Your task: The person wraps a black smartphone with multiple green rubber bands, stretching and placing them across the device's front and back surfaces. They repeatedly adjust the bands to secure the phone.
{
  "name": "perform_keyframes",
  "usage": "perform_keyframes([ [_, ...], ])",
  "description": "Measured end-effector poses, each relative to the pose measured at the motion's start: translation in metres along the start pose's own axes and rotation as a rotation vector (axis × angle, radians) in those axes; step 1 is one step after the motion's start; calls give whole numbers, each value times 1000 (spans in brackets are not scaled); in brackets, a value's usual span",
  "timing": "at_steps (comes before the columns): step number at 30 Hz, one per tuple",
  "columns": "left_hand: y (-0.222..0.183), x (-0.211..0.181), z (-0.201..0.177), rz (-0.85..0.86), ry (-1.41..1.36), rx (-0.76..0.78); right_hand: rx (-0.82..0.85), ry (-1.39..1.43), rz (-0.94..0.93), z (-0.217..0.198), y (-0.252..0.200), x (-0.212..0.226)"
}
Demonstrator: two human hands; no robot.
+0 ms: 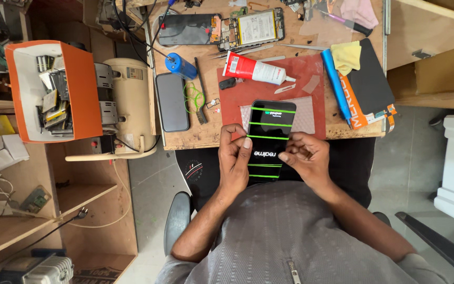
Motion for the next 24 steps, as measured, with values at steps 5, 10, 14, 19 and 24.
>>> perform_keyframes([
  [5,-1,-6,0,-1,47,-6,-198,-275,-179,-4,18,33],
  [10,-5,-16,2,-30,-70,88,-121,-613,-441,-25,51,75],
  [14,-3,-23,0,-39,-7,67,-42,-640,-484,-27,64,92],
  [19,-4,-24,-4,-48,8,91,12,-677,-569,-26,65,102],
  [24,-6,-19,-4,-55,-5,100,0,-715,-589,-27,66,102],
])
Point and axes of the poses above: each hand's wrist, its own y-axis towards the middle knuckle, its own z-axis out of the palm, x = y × z, the point moved 2 cm from there along y, towards the middle knuckle, and after that the axes turned 8 degrees about -y, right-handed, at the moved point
